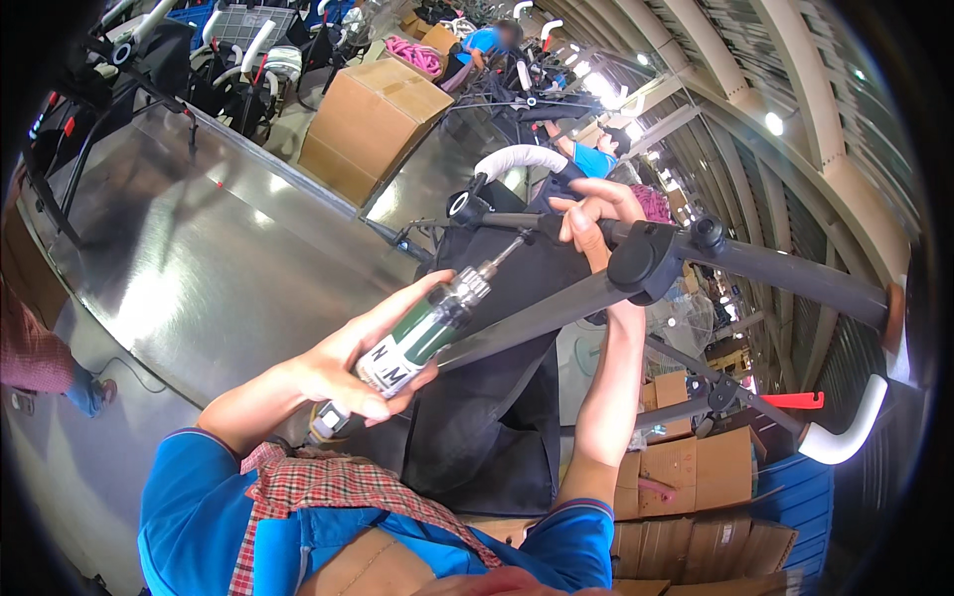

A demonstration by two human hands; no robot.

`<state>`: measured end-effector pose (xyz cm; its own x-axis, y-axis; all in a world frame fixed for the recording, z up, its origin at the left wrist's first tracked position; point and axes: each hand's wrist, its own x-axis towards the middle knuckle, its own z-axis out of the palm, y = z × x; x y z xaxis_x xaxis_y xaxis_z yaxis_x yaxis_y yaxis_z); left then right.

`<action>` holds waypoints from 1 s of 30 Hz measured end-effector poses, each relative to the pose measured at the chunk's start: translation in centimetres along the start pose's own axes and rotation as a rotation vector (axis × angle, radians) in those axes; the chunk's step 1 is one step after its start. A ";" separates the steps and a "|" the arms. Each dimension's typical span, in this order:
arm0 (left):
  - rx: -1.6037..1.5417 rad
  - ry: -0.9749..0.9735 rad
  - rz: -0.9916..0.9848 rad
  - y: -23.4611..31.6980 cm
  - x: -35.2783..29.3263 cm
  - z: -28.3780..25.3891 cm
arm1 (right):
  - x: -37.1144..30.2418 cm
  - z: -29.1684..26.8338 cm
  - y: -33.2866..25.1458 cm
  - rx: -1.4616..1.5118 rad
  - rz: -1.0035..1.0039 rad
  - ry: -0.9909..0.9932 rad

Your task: The person assembles a stroller by attaching black plastic components to the frame using a cordless drill. They pick up parts from a table, position them on the stroller, and secure them with screws. The process is repeated for multiple attachment points on the stroller frame.

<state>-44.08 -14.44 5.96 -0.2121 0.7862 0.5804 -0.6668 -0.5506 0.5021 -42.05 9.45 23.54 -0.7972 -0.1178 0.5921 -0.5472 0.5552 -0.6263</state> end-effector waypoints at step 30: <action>1.116 0.075 0.114 2.3 3.9 4.7 | -2.8 -2.3 -4.3 -0.495 -0.159 -0.037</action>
<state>-43.13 -13.97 12.37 -0.2988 0.7096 0.6381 0.3643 -0.5332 0.7636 -36.91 9.24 25.77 -0.7271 -0.2563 0.6369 -0.4836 0.8497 -0.2102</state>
